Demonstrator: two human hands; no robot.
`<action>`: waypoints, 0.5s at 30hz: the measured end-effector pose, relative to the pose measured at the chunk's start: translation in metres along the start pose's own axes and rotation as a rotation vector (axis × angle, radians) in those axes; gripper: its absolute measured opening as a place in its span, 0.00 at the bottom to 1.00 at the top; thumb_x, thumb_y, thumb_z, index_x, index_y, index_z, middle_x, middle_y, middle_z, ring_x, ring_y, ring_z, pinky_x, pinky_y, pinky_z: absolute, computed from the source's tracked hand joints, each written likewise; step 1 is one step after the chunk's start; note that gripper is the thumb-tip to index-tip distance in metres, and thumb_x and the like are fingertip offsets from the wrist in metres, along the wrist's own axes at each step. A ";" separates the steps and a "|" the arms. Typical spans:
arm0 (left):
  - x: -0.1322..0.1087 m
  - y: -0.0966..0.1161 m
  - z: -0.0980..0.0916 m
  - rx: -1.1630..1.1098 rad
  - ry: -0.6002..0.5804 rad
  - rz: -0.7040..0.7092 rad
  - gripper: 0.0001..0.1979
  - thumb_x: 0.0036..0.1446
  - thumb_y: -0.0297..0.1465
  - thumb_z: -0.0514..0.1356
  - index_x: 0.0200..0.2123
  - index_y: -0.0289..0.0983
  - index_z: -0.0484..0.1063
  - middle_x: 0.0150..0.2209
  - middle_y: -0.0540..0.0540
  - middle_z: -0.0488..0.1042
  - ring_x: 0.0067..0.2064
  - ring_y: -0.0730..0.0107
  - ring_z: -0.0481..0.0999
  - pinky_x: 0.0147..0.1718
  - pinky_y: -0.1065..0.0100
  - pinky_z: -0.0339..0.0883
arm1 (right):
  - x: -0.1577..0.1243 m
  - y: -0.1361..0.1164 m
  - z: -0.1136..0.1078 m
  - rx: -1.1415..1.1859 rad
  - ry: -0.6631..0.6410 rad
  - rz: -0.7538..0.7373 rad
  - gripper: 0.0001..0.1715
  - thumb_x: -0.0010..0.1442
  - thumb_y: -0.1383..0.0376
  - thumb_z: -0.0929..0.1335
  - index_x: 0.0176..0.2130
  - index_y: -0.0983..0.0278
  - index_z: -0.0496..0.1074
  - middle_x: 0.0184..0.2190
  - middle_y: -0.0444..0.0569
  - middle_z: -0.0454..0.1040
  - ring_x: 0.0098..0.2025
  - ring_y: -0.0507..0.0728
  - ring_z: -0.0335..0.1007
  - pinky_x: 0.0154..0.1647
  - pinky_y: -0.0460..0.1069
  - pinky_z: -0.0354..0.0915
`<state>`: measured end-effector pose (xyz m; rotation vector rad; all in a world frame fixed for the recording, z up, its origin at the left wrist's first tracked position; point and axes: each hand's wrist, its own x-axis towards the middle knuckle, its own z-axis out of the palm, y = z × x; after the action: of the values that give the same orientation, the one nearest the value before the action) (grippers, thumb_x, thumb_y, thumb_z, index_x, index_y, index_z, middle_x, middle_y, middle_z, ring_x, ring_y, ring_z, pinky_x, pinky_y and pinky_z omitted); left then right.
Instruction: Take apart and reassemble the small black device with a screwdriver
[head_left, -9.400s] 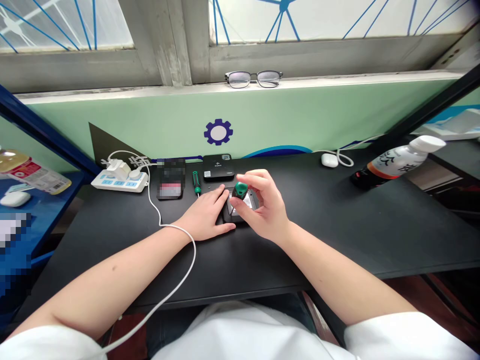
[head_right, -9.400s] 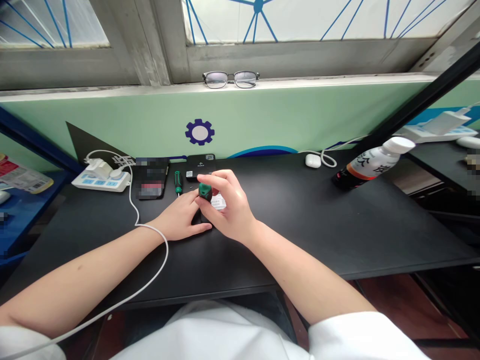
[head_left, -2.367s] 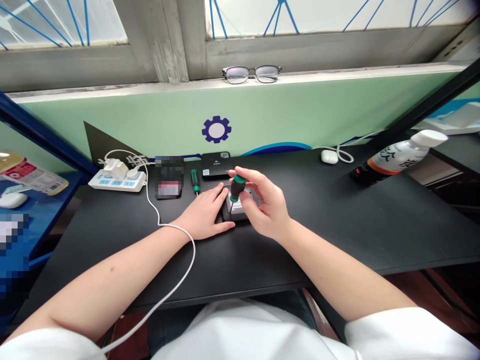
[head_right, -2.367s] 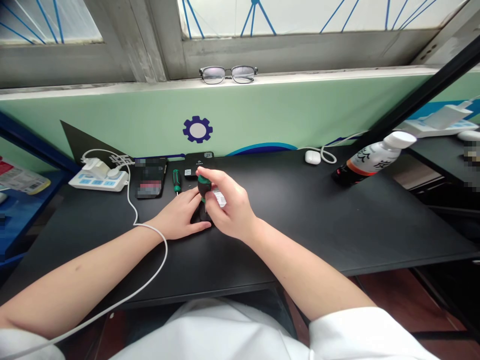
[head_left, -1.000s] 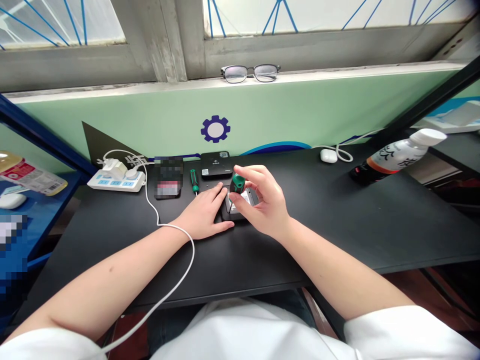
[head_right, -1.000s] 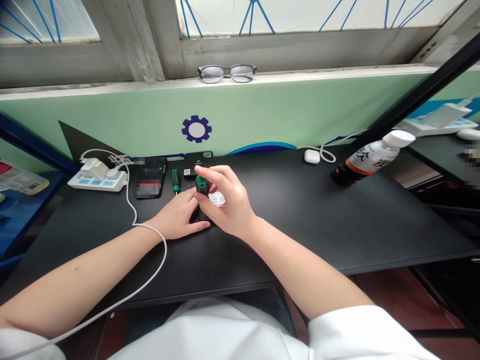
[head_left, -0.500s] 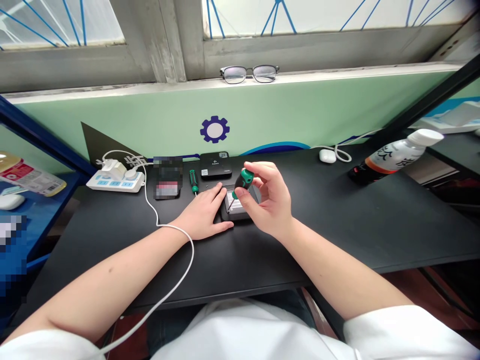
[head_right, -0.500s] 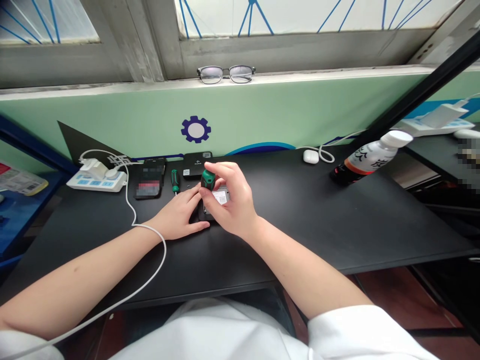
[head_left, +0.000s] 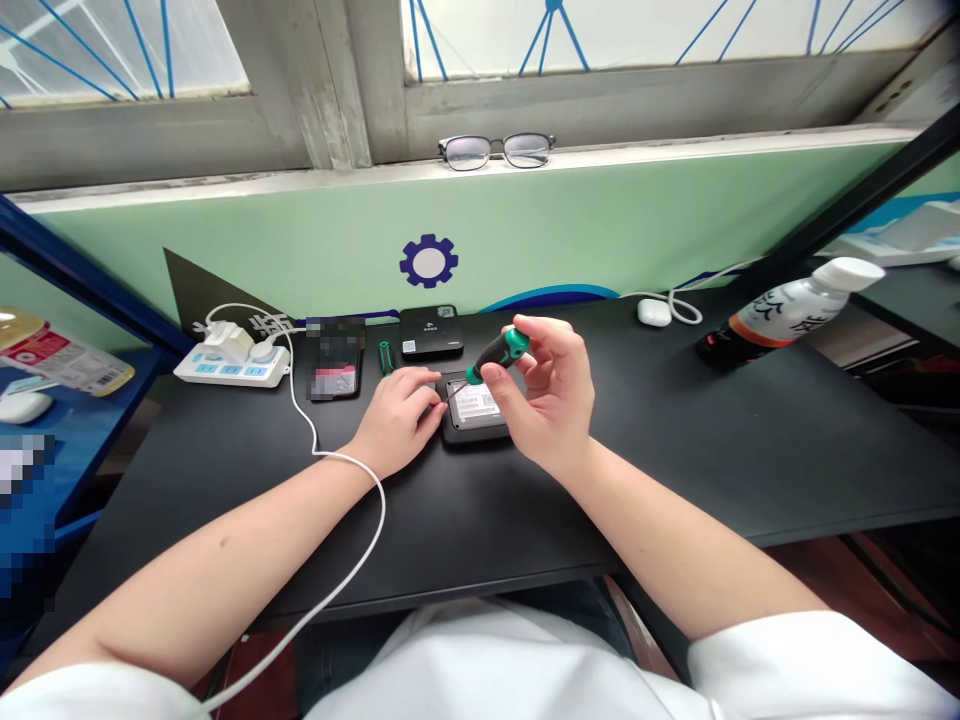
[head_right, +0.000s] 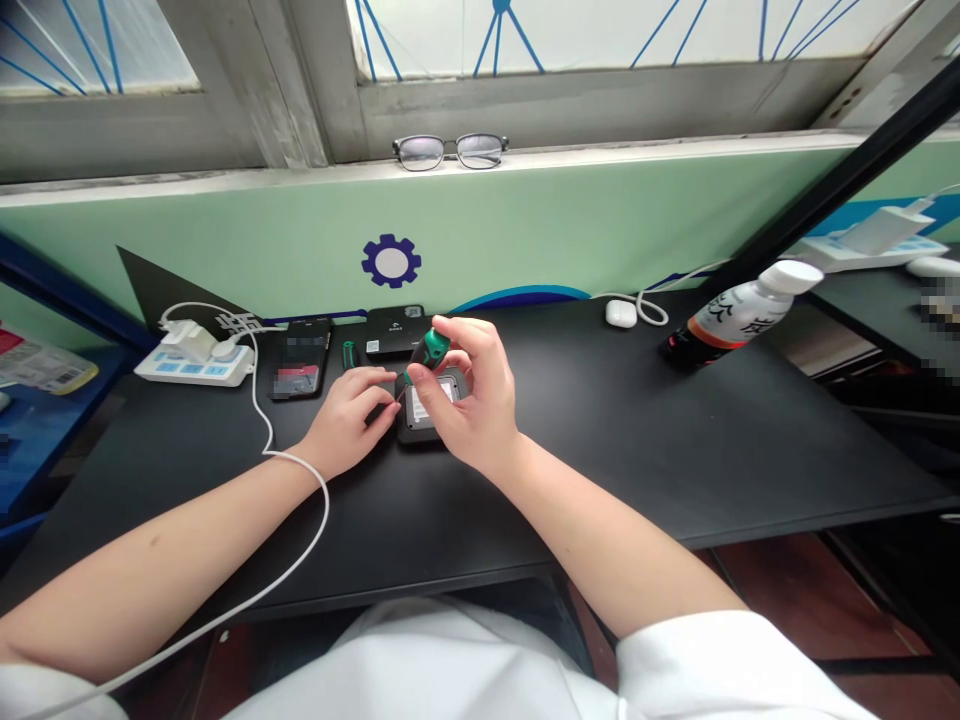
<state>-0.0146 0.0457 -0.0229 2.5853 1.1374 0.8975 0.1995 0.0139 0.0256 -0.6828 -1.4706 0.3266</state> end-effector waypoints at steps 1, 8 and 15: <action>0.001 -0.001 0.000 0.035 0.015 -0.046 0.11 0.74 0.34 0.57 0.37 0.42 0.76 0.57 0.39 0.80 0.62 0.48 0.75 0.62 0.42 0.69 | 0.001 0.000 0.000 -0.005 0.007 -0.005 0.26 0.69 0.66 0.73 0.62 0.49 0.71 0.53 0.51 0.69 0.48 0.59 0.74 0.40 0.54 0.80; 0.004 -0.002 0.003 0.269 0.116 -0.364 0.06 0.69 0.32 0.64 0.48 0.41 0.79 0.63 0.37 0.77 0.69 0.38 0.66 0.62 0.38 0.61 | 0.002 0.003 -0.002 -0.067 0.015 -0.048 0.25 0.69 0.64 0.74 0.62 0.50 0.71 0.52 0.51 0.71 0.46 0.57 0.73 0.38 0.53 0.79; 0.000 0.003 0.003 0.214 0.097 -0.226 0.13 0.68 0.32 0.61 0.54 0.39 0.75 0.61 0.36 0.79 0.67 0.43 0.70 0.63 0.43 0.59 | 0.012 0.008 -0.011 -0.199 0.042 -0.061 0.24 0.68 0.63 0.73 0.61 0.52 0.72 0.50 0.52 0.72 0.45 0.59 0.73 0.35 0.54 0.78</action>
<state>-0.0108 0.0439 -0.0237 2.5253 1.5961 0.9021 0.2134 0.0244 0.0312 -0.7968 -1.4933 0.1190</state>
